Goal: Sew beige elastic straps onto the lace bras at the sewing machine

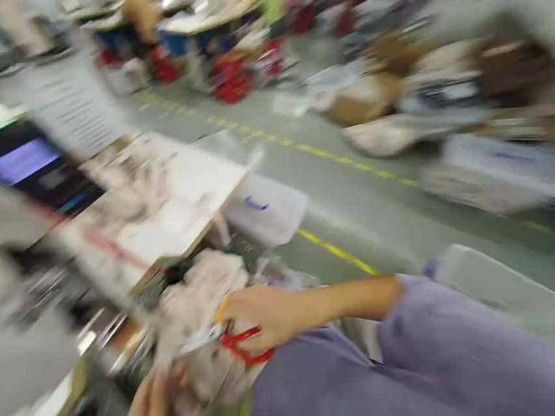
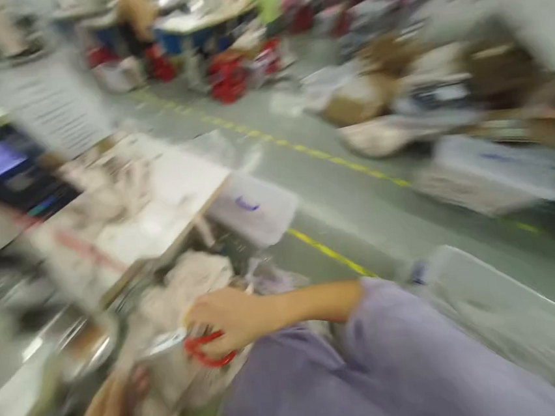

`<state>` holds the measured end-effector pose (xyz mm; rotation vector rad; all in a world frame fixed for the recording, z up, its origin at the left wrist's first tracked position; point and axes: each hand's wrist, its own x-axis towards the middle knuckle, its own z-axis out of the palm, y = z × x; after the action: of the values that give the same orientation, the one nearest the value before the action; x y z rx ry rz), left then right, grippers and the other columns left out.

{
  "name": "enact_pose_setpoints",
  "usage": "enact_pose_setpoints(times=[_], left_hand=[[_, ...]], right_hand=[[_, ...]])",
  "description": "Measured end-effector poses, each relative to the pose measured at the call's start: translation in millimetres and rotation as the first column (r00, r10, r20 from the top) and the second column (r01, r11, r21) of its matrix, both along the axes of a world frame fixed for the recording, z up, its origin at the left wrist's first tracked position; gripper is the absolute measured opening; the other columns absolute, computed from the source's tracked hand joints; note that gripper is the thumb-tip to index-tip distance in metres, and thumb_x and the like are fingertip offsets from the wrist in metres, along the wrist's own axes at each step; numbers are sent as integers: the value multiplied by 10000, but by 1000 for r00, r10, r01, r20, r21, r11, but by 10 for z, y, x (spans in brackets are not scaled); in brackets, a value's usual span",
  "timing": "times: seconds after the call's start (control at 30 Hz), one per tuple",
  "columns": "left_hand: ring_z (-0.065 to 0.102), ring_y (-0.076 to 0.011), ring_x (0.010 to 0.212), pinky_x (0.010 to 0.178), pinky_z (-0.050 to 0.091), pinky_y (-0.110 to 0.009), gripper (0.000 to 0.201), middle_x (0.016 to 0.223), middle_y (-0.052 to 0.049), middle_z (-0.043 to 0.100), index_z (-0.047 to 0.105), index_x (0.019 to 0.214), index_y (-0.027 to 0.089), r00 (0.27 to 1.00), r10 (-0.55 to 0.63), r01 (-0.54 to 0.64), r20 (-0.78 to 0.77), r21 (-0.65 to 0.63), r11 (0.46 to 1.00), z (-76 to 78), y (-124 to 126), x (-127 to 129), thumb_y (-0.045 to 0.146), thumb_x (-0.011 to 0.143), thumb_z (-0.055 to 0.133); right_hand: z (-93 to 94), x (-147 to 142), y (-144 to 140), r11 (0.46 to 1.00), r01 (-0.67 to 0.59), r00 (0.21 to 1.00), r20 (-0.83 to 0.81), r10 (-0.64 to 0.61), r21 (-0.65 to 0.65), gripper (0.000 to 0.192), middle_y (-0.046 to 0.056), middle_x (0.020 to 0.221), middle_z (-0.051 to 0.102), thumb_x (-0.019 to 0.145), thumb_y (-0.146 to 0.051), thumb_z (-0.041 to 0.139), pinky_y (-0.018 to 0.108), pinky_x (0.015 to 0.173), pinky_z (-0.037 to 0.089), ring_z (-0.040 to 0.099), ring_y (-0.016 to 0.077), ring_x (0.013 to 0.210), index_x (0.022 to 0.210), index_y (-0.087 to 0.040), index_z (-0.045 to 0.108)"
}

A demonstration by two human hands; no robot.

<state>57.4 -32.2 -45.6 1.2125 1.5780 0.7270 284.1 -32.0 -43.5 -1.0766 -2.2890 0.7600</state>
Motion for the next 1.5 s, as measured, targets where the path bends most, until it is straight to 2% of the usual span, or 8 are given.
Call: enact_pose_setpoints(times=[0.1, 0.17, 0.43, 0.73, 0.83, 1.1, 1.3, 1.5], left_hand=[[639, -152, 710, 704, 552, -294, 331, 864, -40, 715, 678, 994, 170, 924, 300, -274, 236, -138, 952, 21, -287, -432, 474, 865, 658], [616, -130, 674, 681, 527, -256, 317, 818, -34, 706, 684, 924, 161, 863, 342, -315, 371, -134, 940, 19, -334, -556, 465, 834, 692], [606, -144, 678, 711, 502, -261, 227, 772, -36, 684, 682, 865, 168, 917, 230, -217, 326, -77, 973, 41, -410, -582, 382, 874, 606], [385, -95, 571, 557, 330, -208, 347, 637, 44, 449, 541, 735, 196, 942, 209, -210, 261, -24, 977, 19, -413, -734, 472, 947, 542], [423, -99, 587, 568, 347, -209, 357, 660, 31, 508, 559, 735, 194, 963, 165, -165, 214, -20, 986, 81, -391, -752, 480, 948, 541], [479, -103, 601, 560, 374, -206, 298, 727, 13, 607, 617, 845, 190, 993, 59, -49, 101, -95, 994, 168, -300, -770, 442, 962, 509], [475, -93, 585, 555, 381, -202, 314, 704, 11, 600, 600, 780, 178, 992, 96, -89, 82, -84, 993, 112, -290, -810, 417, 963, 509], [533, -93, 620, 612, 435, -200, 305, 730, 7, 635, 617, 781, 176, 987, 141, -138, 82, -37, 990, 129, -249, -814, 415, 955, 541]], right_hand=[[-246, -87, -54, 1000, 14, 999, -51, -16, -27, 341, 107, 1134, 703, 848, -301, 664, 350, 916, 543, 661, 227, 1070, 1168, -197, 611], [-335, -253, -13, 1000, -15, 999, -51, 14, -7, 361, 127, 1145, 696, 853, -306, 652, 387, 902, 561, 663, 249, 1079, 1193, -199, 601], [-382, -675, 5, 993, -105, 993, -57, 108, 46, 373, 124, 1173, 682, 862, -283, 662, 404, 901, 569, 654, 254, 1100, 1213, -195, 574], [-549, -491, -39, 970, -55, 987, -162, 16, -237, 336, 49, 1001, 701, 831, -255, 661, 294, 646, 532, 647, 159, 711, 1163, -262, 608], [-528, -526, -80, 969, -79, 980, -196, 33, -234, 421, 84, 1098, 675, 778, -263, 686, 334, 770, 544, 665, 207, 900, 1182, -247, 567], [-399, -749, 52, 946, -134, 984, -154, 91, -296, 393, 76, 1039, 662, 789, -271, 675, 307, 682, 502, 588, 160, 750, 1164, -207, 576], [-460, -738, 125, 897, -124, 988, -132, 74, -425, 389, 80, 1152, 691, 815, -275, 690, 357, 864, 521, 669, 225, 1003, 1196, -223, 632], [-495, -631, 113, 876, -47, 993, -114, -9, -479, 353, 66, 1080, 737, 854, -343, 658, 305, 725, 529, 691, 189, 831, 1193, -247, 680]])
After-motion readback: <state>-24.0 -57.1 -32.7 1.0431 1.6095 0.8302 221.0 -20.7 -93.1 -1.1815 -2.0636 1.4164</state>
